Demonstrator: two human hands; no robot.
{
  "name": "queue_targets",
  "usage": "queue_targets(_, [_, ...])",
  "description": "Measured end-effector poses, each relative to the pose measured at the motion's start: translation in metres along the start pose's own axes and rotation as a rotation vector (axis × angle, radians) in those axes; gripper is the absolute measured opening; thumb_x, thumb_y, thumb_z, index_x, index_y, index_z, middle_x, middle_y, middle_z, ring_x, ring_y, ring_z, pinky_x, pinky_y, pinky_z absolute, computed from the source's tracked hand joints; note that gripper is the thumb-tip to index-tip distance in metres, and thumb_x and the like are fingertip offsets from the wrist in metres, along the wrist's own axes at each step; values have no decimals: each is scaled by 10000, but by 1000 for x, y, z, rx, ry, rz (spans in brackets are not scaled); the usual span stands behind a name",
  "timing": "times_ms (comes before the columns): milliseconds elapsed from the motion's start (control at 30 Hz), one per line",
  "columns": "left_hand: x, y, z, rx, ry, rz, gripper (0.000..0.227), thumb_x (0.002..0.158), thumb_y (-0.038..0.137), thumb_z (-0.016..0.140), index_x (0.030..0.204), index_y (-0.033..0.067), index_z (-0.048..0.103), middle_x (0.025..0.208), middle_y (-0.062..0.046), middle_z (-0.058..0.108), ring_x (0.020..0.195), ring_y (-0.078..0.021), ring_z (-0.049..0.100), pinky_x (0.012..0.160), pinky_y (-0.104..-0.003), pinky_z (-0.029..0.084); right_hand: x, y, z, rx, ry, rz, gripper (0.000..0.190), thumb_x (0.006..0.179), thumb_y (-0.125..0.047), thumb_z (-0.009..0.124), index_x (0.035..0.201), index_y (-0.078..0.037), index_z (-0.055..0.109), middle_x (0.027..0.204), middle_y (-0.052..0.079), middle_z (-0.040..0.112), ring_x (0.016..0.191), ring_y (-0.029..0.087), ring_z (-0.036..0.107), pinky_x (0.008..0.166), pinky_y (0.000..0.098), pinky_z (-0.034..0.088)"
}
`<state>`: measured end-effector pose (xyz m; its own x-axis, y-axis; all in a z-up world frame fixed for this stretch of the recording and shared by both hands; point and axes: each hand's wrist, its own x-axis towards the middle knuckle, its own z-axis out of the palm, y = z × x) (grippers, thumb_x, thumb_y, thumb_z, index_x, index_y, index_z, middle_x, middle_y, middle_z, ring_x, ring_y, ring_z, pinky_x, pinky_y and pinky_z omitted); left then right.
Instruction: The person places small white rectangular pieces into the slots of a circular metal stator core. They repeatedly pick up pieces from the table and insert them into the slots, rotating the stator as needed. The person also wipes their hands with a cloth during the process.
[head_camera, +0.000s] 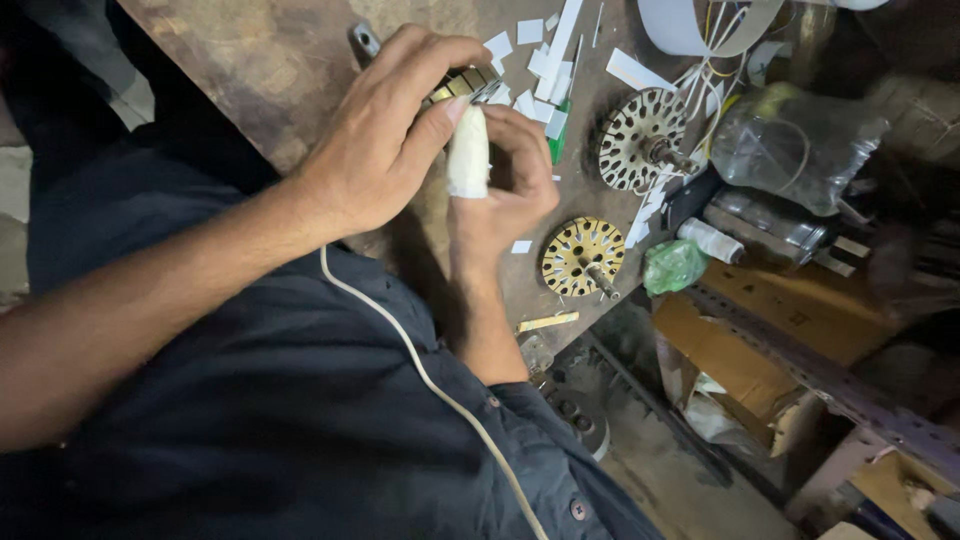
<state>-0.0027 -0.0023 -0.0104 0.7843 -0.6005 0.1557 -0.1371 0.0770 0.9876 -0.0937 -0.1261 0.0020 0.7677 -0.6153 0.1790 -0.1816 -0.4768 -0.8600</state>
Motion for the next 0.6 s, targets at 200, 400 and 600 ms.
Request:
queue_targets(200, [-4,-5,2,13,25,31,285,1138,72,523,1412,6,478,1319,-158,551,1254,-288,596,1100,-423,482,-5,1,0,-51,-19,-87,167,898,-28,786,1051,21,737,1118,116,732,1014,173,690,933,279,552])
queue_targets(400, [-6,-12,3,-23,18,39,303,1153,68,536,1439,7,461,1319,-149,551,1212,-248,595,1108,-416,485,-6,10,-9,-158,-75,-107,220,879,-71,785,1082,8,756,1173,119,748,1042,188,717,938,293,556])
queue_targets(600, [-9,-13,2,-46,8,34,300,1144,55,550,1429,6,471,1297,-133,550,1206,-238,605,1093,-394,501,-5,8,-22,-41,-214,-124,321,852,-82,806,1158,-7,743,1276,104,679,1149,201,650,1004,306,534])
